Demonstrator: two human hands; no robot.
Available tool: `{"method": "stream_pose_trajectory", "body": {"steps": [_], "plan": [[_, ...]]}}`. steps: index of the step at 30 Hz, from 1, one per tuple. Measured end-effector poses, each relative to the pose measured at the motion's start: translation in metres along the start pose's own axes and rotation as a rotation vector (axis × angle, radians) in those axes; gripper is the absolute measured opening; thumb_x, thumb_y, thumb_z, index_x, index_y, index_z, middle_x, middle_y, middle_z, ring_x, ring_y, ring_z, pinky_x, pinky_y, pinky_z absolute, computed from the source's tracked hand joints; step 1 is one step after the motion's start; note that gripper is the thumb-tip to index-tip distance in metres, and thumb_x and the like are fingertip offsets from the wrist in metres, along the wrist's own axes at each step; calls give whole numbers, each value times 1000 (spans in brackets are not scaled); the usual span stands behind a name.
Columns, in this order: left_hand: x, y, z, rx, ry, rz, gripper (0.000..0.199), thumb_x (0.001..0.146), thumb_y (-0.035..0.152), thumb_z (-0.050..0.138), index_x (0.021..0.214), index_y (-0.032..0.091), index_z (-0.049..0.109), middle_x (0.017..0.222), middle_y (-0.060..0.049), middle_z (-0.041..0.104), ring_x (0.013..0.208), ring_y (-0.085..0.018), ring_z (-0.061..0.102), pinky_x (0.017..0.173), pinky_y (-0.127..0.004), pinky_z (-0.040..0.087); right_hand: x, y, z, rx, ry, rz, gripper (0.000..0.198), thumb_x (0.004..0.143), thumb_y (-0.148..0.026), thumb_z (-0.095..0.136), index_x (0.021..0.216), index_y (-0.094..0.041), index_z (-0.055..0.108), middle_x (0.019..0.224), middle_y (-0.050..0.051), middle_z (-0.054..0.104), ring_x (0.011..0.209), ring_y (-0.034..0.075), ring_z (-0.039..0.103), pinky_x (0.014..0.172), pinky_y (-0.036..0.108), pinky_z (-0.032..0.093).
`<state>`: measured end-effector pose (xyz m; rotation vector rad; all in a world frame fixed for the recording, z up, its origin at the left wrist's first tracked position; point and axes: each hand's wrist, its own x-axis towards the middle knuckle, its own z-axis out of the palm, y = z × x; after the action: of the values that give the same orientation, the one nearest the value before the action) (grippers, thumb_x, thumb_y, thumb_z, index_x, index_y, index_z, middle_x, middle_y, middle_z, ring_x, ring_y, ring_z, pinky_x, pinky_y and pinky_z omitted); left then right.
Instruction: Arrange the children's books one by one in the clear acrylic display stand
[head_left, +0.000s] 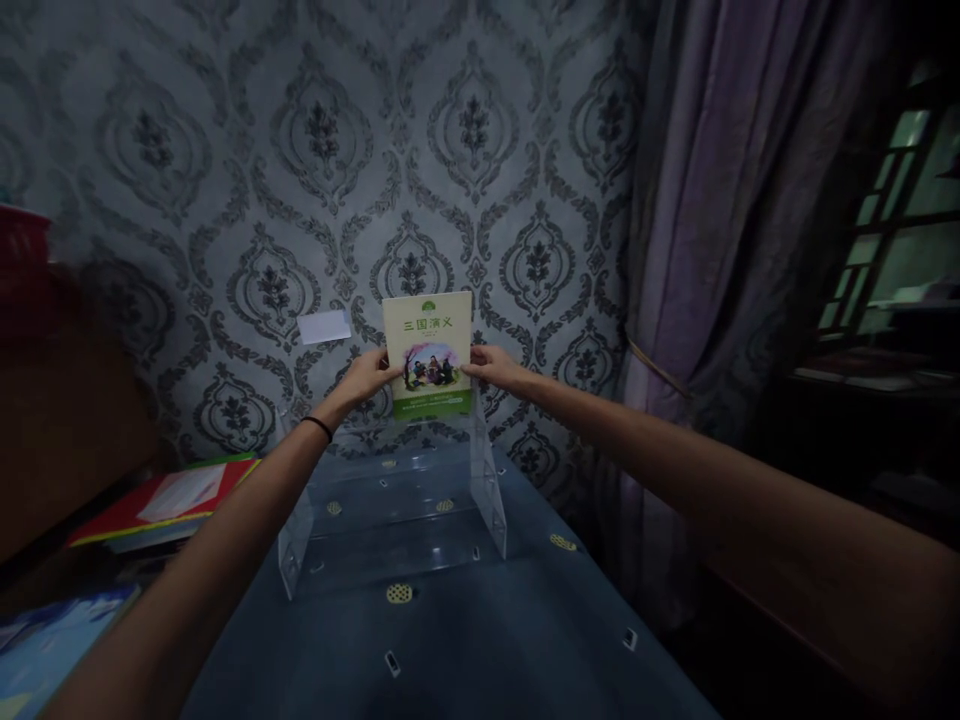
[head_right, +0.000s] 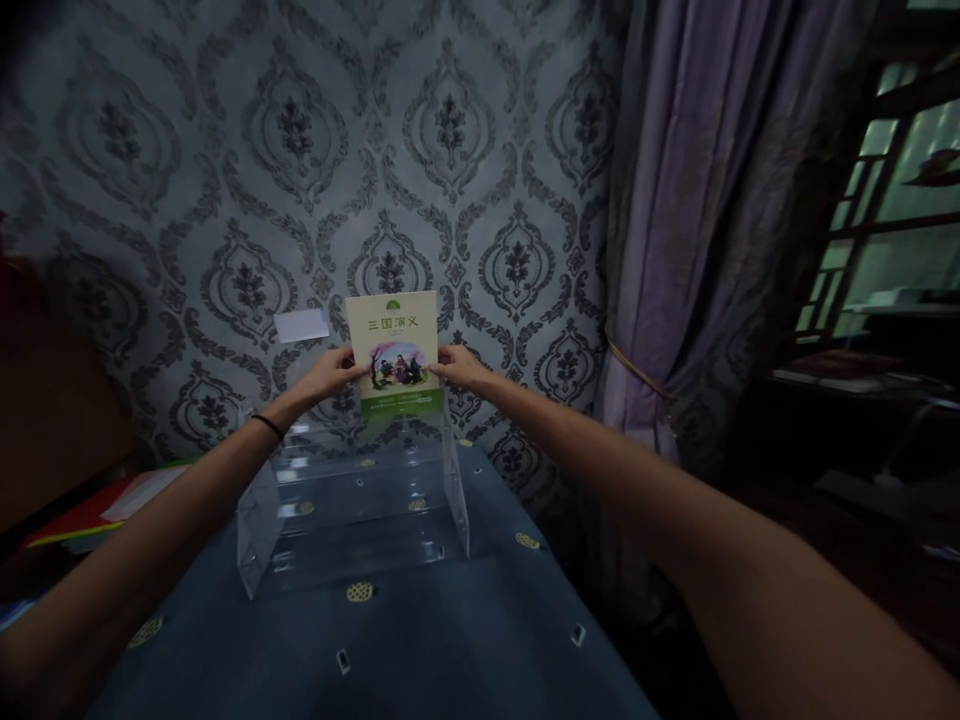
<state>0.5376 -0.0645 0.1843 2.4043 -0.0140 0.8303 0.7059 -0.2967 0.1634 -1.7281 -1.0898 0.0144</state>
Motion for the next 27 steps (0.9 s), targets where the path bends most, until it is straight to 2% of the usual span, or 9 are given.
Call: {"method": "stream_pose_trajectory", "body": {"steps": [7, 10, 14, 20, 27], "plan": [[0, -6, 2, -1, 61, -22, 30, 80, 35, 60, 100, 14, 64, 83, -5, 68, 76, -18, 63, 68, -27, 49, -6, -9, 5, 35, 83, 66, 17, 73, -24, 68, 89, -17, 68, 84, 4, 71, 70, 16, 60, 57, 23, 49], [2, -8, 4, -5, 61, -26, 21, 77, 31, 61, 89, 14, 64, 77, -4, 66, 74, -18, 61, 69, -28, 48, -7, -10, 6, 42, 107, 81, 18, 73, -25, 67, 89, -18, 68, 86, 3, 72, 73, 17, 61, 61, 24, 50], [6, -11, 7, -21, 42, -19, 11, 69, 26, 64, 74, 16, 63, 70, -3, 64, 74, -20, 60, 71, -29, 49, -9, -8, 7, 54, 103, 84, 22, 75, -27, 65, 94, -18, 68, 84, 3, 72, 70, 15, 60, 57, 22, 48], [8, -17, 13, -76, 21, -11, 13, 68, 23, 66, 78, 16, 65, 71, -4, 68, 74, -21, 63, 70, -30, 52, -8, -3, 11, 58, 116, 64, 26, 78, -29, 64, 101, -18, 67, 77, 1, 69, 63, 12, 56, 51, 19, 44], [6, -18, 14, -81, 26, 11, 16, 70, 22, 66, 84, 15, 66, 77, -5, 70, 79, -21, 65, 72, -30, 54, -10, -2, 11, 64, 121, 51, 24, 76, -30, 64, 97, -19, 68, 83, 3, 71, 69, 15, 59, 53, 20, 45]]}}
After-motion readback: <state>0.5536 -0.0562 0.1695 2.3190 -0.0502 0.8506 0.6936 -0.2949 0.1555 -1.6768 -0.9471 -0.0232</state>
